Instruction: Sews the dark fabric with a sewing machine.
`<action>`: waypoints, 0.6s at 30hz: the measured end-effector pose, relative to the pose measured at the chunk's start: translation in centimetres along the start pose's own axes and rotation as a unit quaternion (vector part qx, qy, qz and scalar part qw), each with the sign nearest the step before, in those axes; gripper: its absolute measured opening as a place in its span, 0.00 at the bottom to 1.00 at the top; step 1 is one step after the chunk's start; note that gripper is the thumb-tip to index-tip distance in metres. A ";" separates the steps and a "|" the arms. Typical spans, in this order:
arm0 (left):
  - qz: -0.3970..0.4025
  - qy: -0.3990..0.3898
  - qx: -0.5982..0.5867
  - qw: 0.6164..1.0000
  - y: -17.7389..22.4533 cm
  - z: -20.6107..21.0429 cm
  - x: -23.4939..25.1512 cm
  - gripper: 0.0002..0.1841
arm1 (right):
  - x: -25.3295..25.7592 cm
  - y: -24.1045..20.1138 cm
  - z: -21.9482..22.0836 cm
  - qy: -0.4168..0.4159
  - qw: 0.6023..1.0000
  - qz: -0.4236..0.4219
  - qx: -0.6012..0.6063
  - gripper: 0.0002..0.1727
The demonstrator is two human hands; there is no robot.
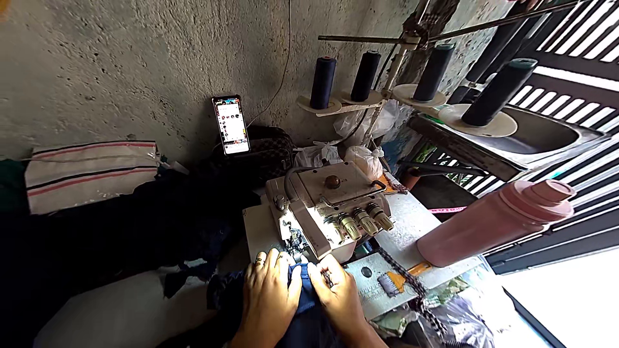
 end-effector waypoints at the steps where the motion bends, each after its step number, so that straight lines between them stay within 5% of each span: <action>1: -0.005 0.000 -0.004 1.000 0.0 0.0 0.0 0.20 | 0.0 0.0 0.0 0.000 1.000 0.000 0.002 0.13; 11: -0.037 0.051 -0.017 0.998 -0.3 -0.4 0.3 0.11 | 0.3 0.1 0.3 -0.007 0.998 0.012 0.062 0.10; 18: -0.002 0.027 -0.073 0.997 -1.1 -0.2 0.2 0.14 | 0.6 0.3 0.4 -0.012 0.989 0.026 0.145 0.10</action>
Point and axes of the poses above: each hand's wrist, its own x-axis towards the middle knuckle, its own z-axis out of the palm, y = z × x, the point moved 8 cm from there along x, towards the middle knuckle, and after that the axes turned 12 degrees about -y, right-handed, at the moved point
